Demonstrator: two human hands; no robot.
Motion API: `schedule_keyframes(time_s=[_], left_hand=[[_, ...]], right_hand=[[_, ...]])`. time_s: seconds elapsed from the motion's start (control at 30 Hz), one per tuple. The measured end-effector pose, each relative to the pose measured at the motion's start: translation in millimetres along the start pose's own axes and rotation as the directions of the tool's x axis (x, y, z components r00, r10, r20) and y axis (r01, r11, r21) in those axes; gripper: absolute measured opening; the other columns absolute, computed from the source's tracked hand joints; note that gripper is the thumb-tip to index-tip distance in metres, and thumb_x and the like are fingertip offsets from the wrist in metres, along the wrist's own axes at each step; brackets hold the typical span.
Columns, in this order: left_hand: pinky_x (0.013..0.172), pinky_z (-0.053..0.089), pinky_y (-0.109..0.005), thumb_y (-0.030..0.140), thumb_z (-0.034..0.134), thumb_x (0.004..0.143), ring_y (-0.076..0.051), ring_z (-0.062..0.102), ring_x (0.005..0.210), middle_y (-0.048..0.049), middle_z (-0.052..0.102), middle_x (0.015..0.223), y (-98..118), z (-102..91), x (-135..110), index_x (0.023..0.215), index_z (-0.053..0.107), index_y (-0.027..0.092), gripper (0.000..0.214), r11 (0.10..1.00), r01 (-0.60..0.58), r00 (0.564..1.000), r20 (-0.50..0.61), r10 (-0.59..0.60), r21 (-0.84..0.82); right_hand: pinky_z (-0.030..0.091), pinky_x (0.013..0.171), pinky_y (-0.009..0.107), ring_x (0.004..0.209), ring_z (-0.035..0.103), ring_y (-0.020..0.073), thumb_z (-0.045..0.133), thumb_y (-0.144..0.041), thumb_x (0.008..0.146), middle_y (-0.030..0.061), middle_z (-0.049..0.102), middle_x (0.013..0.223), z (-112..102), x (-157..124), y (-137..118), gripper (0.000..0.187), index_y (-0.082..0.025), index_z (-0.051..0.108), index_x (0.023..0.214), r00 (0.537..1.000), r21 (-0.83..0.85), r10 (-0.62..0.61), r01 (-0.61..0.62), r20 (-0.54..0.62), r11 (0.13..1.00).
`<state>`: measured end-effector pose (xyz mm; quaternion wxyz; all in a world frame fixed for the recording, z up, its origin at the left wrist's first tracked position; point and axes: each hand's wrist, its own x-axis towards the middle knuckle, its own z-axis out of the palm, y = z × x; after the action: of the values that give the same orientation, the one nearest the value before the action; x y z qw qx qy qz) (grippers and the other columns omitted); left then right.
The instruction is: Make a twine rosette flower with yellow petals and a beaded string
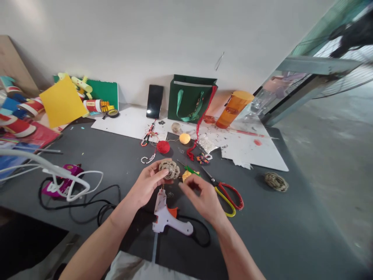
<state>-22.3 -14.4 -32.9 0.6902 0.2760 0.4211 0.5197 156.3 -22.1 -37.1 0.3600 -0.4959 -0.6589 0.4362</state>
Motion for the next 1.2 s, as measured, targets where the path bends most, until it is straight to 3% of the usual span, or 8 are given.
schedule_keyframes(time_s=[0.07, 0.13, 0.3, 0.53, 0.8, 0.97, 1.03, 1.2], left_hand=[[0.070, 0.057, -0.029, 0.027, 0.082, 0.069, -0.016, 0.066, 0.078, -0.0047, 0.071, 0.095, 4, -1.3, 0, 0.110, 0.071, 0.019, 0.044, 1.000, 0.013, 1.000, 0.003, -0.013, -0.027], [0.069, 0.058, -0.028, 0.028, 0.082, 0.070, -0.014, 0.065, 0.075, -0.0038, 0.070, 0.092, 6, -2.6, 0, 0.111, 0.071, 0.019, 0.043, 0.999, 0.009, 1.000, 0.001, -0.009, -0.036], [0.065, 0.057, -0.026, 0.023, 0.081, 0.070, -0.013, 0.064, 0.075, -0.0027, 0.068, 0.090, 10, -5.7, 2, 0.110, 0.072, 0.019, 0.041, 0.997, -0.044, 0.999, -0.031, 0.042, -0.066], [0.059, 0.054, -0.024, 0.021, 0.056, 0.089, -0.015, 0.064, 0.071, -0.0079, 0.068, 0.087, 25, -8.4, 3, 0.112, 0.068, 0.013, 0.027, 0.940, 0.064, 0.996, -0.041, -0.083, -0.336], [0.042, 0.039, -0.019, 0.029, 0.036, 0.098, -0.010, 0.049, 0.050, -0.0080, 0.063, 0.076, 32, -14.9, 5, 0.107, 0.066, 0.010, 0.037, 0.873, 0.099, 0.994, 0.017, -0.104, -0.478], [0.041, 0.036, -0.020, 0.034, 0.040, 0.096, -0.009, 0.046, 0.048, -0.0065, 0.062, 0.075, 32, -18.1, 4, 0.116, 0.064, 0.007, 0.041, 0.889, 0.108, 0.994, 0.031, -0.105, -0.444], [0.040, 0.034, -0.020, 0.031, 0.046, 0.094, -0.008, 0.045, 0.048, -0.0054, 0.061, 0.075, 30, -15.8, 4, 0.116, 0.066, 0.008, 0.038, 0.907, 0.132, 0.991, 0.045, -0.125, -0.400], [0.047, 0.036, -0.017, 0.026, 0.066, 0.083, -0.005, 0.045, 0.054, -0.0004, 0.057, 0.077, 19, -5.0, 0, 0.112, 0.071, 0.017, 0.031, 0.976, 0.124, 0.991, -0.024, -0.130, -0.177]], right_hand=[[0.044, 0.064, 0.026, 0.069, 0.056, 0.0150, 0.070, -0.025, 0.078, -0.0005, 0.062, 0.075, -1, -7, -8, 0.013, -0.019, 0.059, 0.077, 0.967, -0.142, -0.054, 0.092, 0.249, 0.986], [0.046, 0.069, 0.029, 0.078, 0.058, 0.0181, 0.079, -0.021, 0.070, 0.0021, 0.063, 0.087, 2, -15, -15, 0.024, -0.019, 0.060, 0.085, 0.918, -0.266, -0.073, 0.188, 0.389, 0.945], [0.046, 0.075, 0.038, 0.085, 0.056, 0.0251, 0.086, -0.030, 0.064, 0.0061, 0.063, 0.095, 13, -29, -23, 0.038, -0.017, 0.061, 0.090, 0.867, -0.515, -0.079, 0.364, 0.492, 0.776], [0.047, 0.076, 0.040, 0.088, 0.057, 0.0259, 0.068, -0.015, 0.076, 0.0081, 0.063, 0.100, 15, -34, -20, 0.023, -0.017, 0.061, 0.098, 0.834, -0.558, 0.015, 0.355, 0.551, 0.750], [0.047, 0.064, 0.029, 0.072, 0.058, 0.0168, 0.054, -0.007, 0.067, 0.0023, 0.063, 0.086, -8, -29, -23, 0.028, -0.020, 0.058, 0.091, 0.894, -0.353, -0.007, 0.185, 0.449, 0.917], [0.043, 0.049, 0.025, 0.052, 0.051, 0.0139, 0.053, -0.026, 0.081, -0.0024, 0.058, 0.062, -20, -22, -15, 0.008, -0.023, 0.060, 0.083, 0.983, -0.172, 0.006, 0.026, 0.184, 0.985], [0.045, 0.049, 0.025, 0.052, 0.053, 0.0145, 0.055, -0.038, 0.084, -0.0009, 0.058, 0.059, -18, -21, -12, 0.018, -0.022, 0.062, 0.079, 0.997, -0.058, 0.038, -0.034, 0.069, 0.998], [0.051, 0.054, 0.027, 0.058, 0.062, 0.0168, 0.057, -0.056, 0.084, 0.0057, 0.066, 0.065, -11, -23, -15, 0.041, -0.018, 0.066, 0.074, 0.993, 0.203, 0.089, -0.102, 0.071, 0.974]])
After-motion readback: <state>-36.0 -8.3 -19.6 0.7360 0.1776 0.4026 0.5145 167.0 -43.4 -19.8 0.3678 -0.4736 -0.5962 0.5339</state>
